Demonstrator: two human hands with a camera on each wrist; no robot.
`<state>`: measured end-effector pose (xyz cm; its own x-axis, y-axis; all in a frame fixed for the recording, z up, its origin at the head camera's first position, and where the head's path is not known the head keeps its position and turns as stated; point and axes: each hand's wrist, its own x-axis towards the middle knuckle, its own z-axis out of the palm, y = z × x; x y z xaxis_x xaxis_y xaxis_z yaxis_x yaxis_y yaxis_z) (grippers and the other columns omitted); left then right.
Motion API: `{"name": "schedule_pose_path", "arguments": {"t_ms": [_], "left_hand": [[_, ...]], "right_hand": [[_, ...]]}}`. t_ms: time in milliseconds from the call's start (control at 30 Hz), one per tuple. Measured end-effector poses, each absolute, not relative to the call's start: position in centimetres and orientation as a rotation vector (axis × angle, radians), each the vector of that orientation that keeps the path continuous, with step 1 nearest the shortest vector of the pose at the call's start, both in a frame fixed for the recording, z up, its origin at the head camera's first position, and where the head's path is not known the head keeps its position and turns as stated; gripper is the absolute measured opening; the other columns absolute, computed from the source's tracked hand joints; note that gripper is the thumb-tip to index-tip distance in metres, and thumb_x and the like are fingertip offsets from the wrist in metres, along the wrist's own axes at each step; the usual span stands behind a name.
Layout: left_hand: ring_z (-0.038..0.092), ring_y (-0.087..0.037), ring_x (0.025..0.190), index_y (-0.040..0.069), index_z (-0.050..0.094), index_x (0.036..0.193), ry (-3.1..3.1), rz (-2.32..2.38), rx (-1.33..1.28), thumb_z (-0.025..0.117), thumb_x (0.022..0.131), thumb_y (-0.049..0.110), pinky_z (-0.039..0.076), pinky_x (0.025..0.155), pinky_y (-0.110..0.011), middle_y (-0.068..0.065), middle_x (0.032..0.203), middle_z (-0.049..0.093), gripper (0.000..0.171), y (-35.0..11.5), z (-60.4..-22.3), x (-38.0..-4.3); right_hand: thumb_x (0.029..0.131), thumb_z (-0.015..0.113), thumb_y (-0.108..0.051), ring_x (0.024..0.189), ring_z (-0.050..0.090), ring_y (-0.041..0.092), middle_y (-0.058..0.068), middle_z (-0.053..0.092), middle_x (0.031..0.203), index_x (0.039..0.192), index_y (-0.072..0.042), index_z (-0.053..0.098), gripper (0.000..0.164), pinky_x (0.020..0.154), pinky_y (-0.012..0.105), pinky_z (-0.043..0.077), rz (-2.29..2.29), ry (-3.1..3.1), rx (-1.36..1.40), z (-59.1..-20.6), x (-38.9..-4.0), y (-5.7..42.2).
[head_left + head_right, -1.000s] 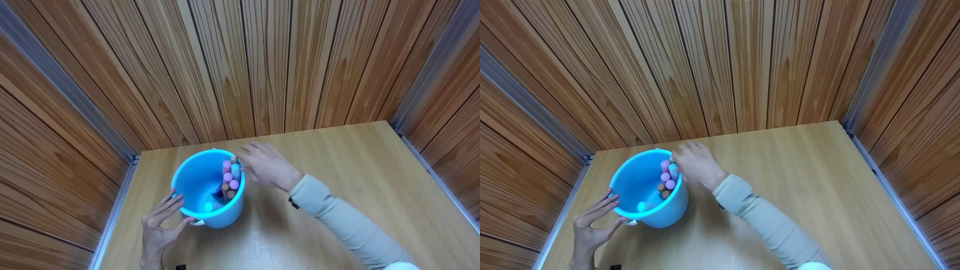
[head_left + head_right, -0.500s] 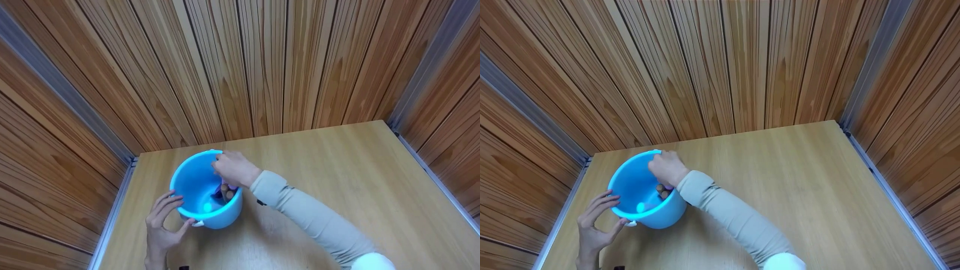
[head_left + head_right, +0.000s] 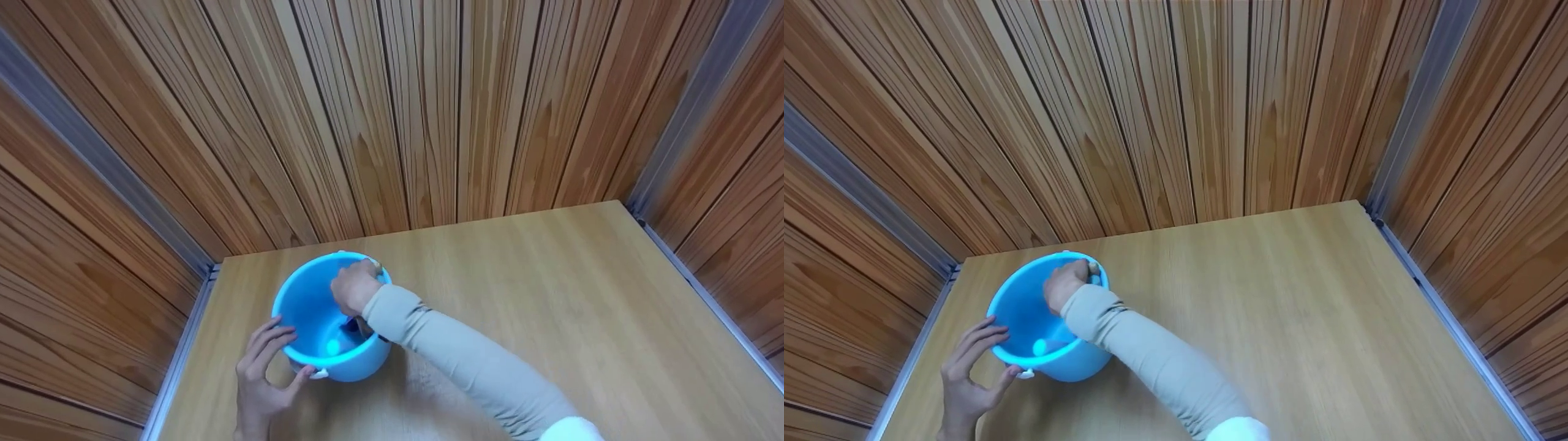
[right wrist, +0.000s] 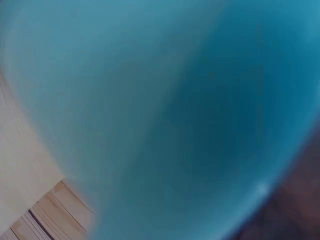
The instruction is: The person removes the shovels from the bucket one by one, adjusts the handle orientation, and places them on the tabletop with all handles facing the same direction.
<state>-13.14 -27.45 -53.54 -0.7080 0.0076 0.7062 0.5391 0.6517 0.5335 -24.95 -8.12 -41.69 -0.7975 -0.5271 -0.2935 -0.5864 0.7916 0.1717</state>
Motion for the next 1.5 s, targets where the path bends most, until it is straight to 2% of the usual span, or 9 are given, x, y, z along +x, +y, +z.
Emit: {"name": "schedule_pose_path", "arguments": {"t_ms": [233, 467, 667, 867, 1067, 1200, 1367, 1433, 1500], "left_hand": [[0.054, -0.020, 0.130, 0.017, 0.075, 0.112, -2.202, -0.986, -0.381, 0.095, 0.063, 0.020, 0.041, 0.108, -0.021, -0.002, 0.121, 0.070, 0.052, -27.8, -53.2, -12.6], [0.054, -0.020, 0.130, 0.027, 0.073, 0.114, -2.207, -0.982, -0.377, 0.094, 0.064, 0.022, 0.041, 0.109, -0.021, -0.001, 0.121, 0.071, 0.055, -27.9, -53.4, -12.4], [0.055, -0.026, 0.130, 0.020, 0.074, 0.111, -2.166, -0.987, -0.435, 0.096, 0.060, 0.019, 0.041, 0.111, -0.024, -0.005, 0.119, 0.071, 0.055, -27.8, -53.6, -12.5], [0.055, -0.022, 0.130, 0.026, 0.072, 0.117, -2.183, -0.984, -0.419, 0.095, 0.063, 0.022, 0.043, 0.108, -0.025, -0.004, 0.121, 0.071, 0.059, -27.5, -53.4, -13.0], [0.056, -0.022, 0.130, 0.026, 0.071, 0.122, -2.186, -0.982, -0.443, 0.094, 0.064, 0.024, 0.046, 0.106, -0.028, -0.002, 0.123, 0.071, 0.063, -27.0, -53.5, -13.5], [0.056, -0.022, 0.129, 0.024, 0.072, 0.122, -2.181, -0.990, -0.446, 0.095, 0.064, 0.023, 0.046, 0.106, -0.027, -0.002, 0.123, 0.070, 0.062, -27.1, -53.5, -13.4], [0.056, -0.020, 0.129, 0.026, 0.072, 0.122, -2.194, -0.988, -0.416, 0.094, 0.065, 0.025, 0.046, 0.104, -0.026, -0.003, 0.123, 0.070, 0.061, -27.4, -53.4, -13.1], [0.056, -0.019, 0.130, 0.027, 0.071, 0.122, -2.202, -0.982, -0.406, 0.094, 0.065, 0.026, 0.046, 0.104, -0.025, -0.001, 0.124, 0.070, 0.061, -27.5, -53.4, -13.0], [0.056, -0.020, 0.129, 0.025, 0.072, 0.122, -2.197, -0.981, -0.407, 0.094, 0.065, 0.026, 0.047, 0.104, -0.025, -0.001, 0.124, 0.070, 0.061, -27.6, -53.5, -13.0]], "right_hand": [[0.099, 0.059, -0.041, 0.054, 0.047, 0.017, 0.001, 0.045, 0.062, 0.092, -0.016, 0.066, 0.027, 0.050, 0.028, 0.042, 0.520, 2.716, -0.770, -42.0, -24.2, -10.1], [0.099, 0.060, -0.041, 0.055, 0.050, 0.018, 0.001, 0.046, 0.061, 0.088, -0.016, 0.067, 0.028, 0.051, 0.030, 0.043, 0.421, 2.792, -0.738, -42.8, -24.1, -10.0], [0.095, 0.064, -0.043, 0.061, 0.055, 0.018, 0.000, 0.052, 0.066, 0.100, -0.017, 0.070, 0.027, 0.060, 0.030, 0.046, 0.350, 2.808, -0.759, -43.0, -24.1, -9.7], [0.094, 0.062, -0.049, 0.063, 0.057, 0.018, -0.001, 0.058, 0.067, 0.100, -0.018, 0.071, 0.033, 0.062, 0.030, 0.050, 0.394, 2.849, -0.813, -42.3, -24.3, -9.1], [0.095, 0.063, -0.044, 0.062, 0.057, 0.017, -0.001, 0.060, 0.068, 0.097, -0.017, 0.072, 0.028, 0.058, 0.029, 0.054, 0.346, 2.878, -0.870, -41.5, -24.2, -7.8], [0.091, 0.072, -0.037, 0.071, 0.057, 0.020, 0.000, 0.064, 0.077, 0.097, -0.017, 0.072, 0.021, 0.068, 0.034, 0.056, 0.316, 2.855, -0.929, -40.8, -23.9, -7.2], [0.081, 0.081, -0.041, 0.085, 0.054, 0.024, 0.001, 0.067, 0.089, 0.103, -0.018, 0.072, 0.034, 0.077, 0.038, 0.055, 0.375, 2.824, -1.003, -39.8, -23.1, -6.8], [0.077, 0.084, -0.045, 0.086, 0.054, 0.024, 0.001, 0.067, 0.089, 0.106, -0.018, 0.071, 0.042, 0.078, 0.038, 0.054, 0.415, 2.825, -1.037, -39.3, -22.8, -6.6], [0.077, 0.084, -0.046, 0.084, 0.055, 0.023, 0.001, 0.067, 0.088, 0.106, -0.017, 0.071, 0.043, 0.078, 0.037, 0.053, 0.419, 2.834, -1.078, -39.0, -22.5, -6.3]]}}
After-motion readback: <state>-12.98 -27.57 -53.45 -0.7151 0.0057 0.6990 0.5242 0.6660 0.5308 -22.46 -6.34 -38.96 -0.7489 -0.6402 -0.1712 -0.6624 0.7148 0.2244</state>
